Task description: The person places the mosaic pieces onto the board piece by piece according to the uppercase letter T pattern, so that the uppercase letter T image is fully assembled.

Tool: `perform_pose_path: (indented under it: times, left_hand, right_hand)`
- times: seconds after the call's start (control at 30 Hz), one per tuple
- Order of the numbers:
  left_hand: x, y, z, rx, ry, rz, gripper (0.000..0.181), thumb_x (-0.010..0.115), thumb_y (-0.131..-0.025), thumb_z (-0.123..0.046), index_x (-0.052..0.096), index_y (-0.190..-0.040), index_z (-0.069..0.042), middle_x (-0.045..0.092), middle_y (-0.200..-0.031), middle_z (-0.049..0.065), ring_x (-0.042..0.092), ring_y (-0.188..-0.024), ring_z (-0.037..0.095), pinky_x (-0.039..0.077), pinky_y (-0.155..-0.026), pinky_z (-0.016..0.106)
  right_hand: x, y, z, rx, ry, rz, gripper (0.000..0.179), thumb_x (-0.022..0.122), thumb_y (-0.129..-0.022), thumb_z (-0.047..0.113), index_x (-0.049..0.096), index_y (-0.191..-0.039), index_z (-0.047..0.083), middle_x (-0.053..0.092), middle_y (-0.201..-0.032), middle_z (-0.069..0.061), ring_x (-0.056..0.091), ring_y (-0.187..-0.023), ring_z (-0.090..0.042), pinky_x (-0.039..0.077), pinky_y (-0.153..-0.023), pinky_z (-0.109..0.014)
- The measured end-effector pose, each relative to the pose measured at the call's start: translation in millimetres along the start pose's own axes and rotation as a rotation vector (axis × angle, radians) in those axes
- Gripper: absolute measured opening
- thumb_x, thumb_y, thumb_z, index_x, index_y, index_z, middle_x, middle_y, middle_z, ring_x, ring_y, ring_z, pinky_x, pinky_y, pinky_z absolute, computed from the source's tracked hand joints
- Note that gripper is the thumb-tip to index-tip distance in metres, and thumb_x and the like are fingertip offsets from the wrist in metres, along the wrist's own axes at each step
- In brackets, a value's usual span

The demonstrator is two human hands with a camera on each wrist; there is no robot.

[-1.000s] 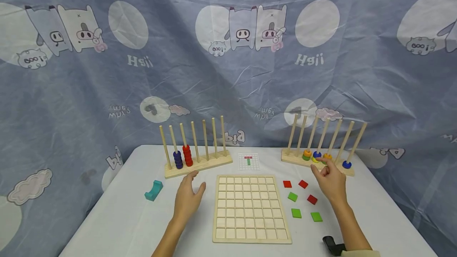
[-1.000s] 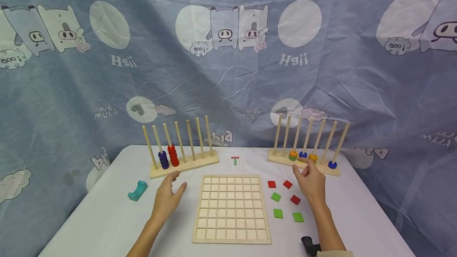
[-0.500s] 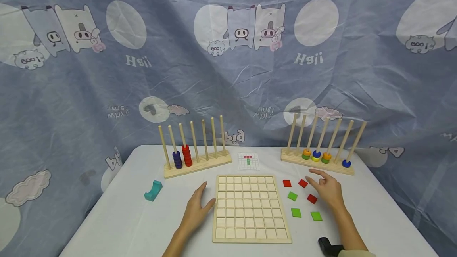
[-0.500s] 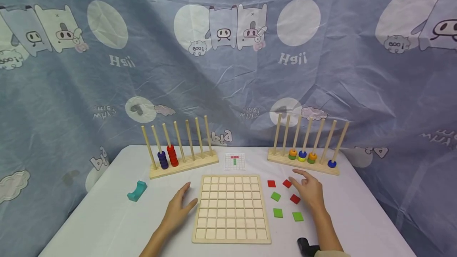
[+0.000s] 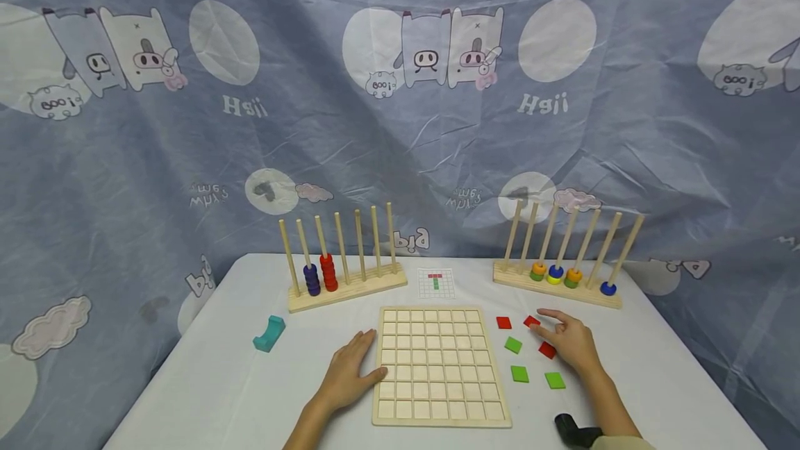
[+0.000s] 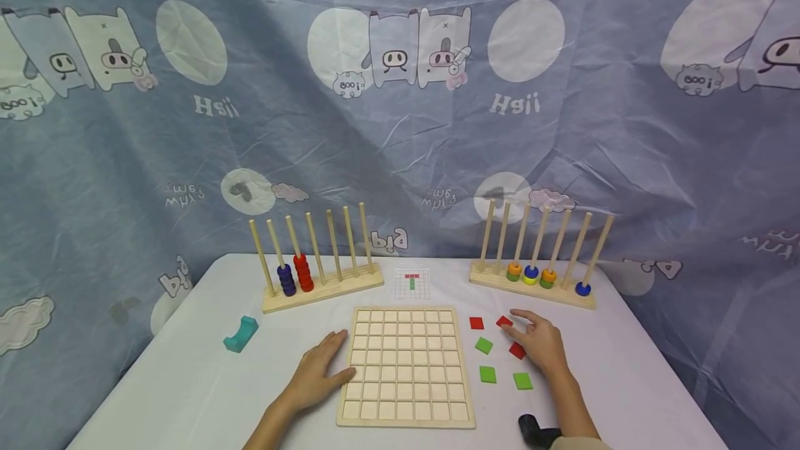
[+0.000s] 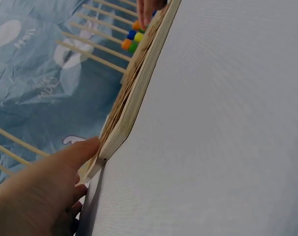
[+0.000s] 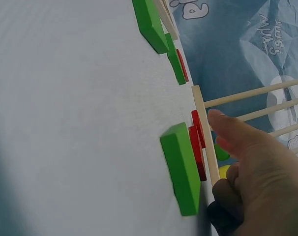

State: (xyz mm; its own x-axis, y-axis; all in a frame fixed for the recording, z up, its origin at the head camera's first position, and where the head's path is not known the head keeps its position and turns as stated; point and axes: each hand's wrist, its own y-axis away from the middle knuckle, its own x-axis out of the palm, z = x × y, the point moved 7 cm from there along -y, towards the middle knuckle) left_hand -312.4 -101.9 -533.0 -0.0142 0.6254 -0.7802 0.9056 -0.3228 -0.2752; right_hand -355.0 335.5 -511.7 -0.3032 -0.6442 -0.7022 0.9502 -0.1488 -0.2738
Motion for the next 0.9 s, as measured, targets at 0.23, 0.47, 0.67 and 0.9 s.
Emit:
perform_pose_path:
  times: [0.23,0.47,0.67,0.9]
  left_hand:
    - [-0.4,0.3,-2.1,0.045,-0.017,-0.005,0.074,0.06,-0.085,-0.047,0.037,-0.14,-0.004,0.039,-0.142,0.013,0.03,-0.132,0.033,0.026,-0.1,0.057]
    - [-1.4,0.7,0.5,0.061,-0.002,0.011,0.073,0.06,-0.085,-0.047,0.037,-0.14,-0.005,0.039,-0.142,0.013,0.03,-0.132,0.034,0.026,-0.1,0.057]
    - [-3.0,1.4,4.5,0.04,0.022,0.019,0.07,0.06,-0.085,-0.046,0.039,-0.14,-0.008,0.039,-0.143,0.008,0.029,-0.133,0.03,0.026,-0.101,0.055]
    - [-2.8,0.9,4.7,0.037,0.027,0.025,0.07,0.059,-0.085,-0.047,0.04,-0.14,-0.009,0.039,-0.143,0.007,0.029,-0.134,0.03,0.025,-0.101,0.055]
  right_hand:
    - [4.8,-1.6,0.9,-0.006,0.115,0.039,0.049,0.074,-0.077,0.035,0.064,-0.114,0.004,0.033,-0.048,0.002,0.029,-0.043,-0.012,0.025,-0.041,-0.025]
    - [7.3,-1.3,-0.2,0.016,0.147,0.07,0.05,0.073,-0.077,0.037,0.064,-0.112,0.002,0.034,-0.049,0.002,0.03,-0.045,-0.014,0.023,-0.043,-0.027]
    - [9.2,-1.0,-1.3,0.021,0.151,0.073,0.047,0.072,-0.079,0.035,0.064,-0.112,0.002,0.034,-0.051,0.001,0.031,-0.048,-0.015,0.024,-0.045,-0.028]
    - [8.9,-1.6,-2.2,0.004,0.154,0.06,0.043,0.072,-0.079,0.031,0.065,-0.11,0.002,0.035,-0.051,0.001,0.031,-0.047,-0.014,0.024,-0.044,-0.027]
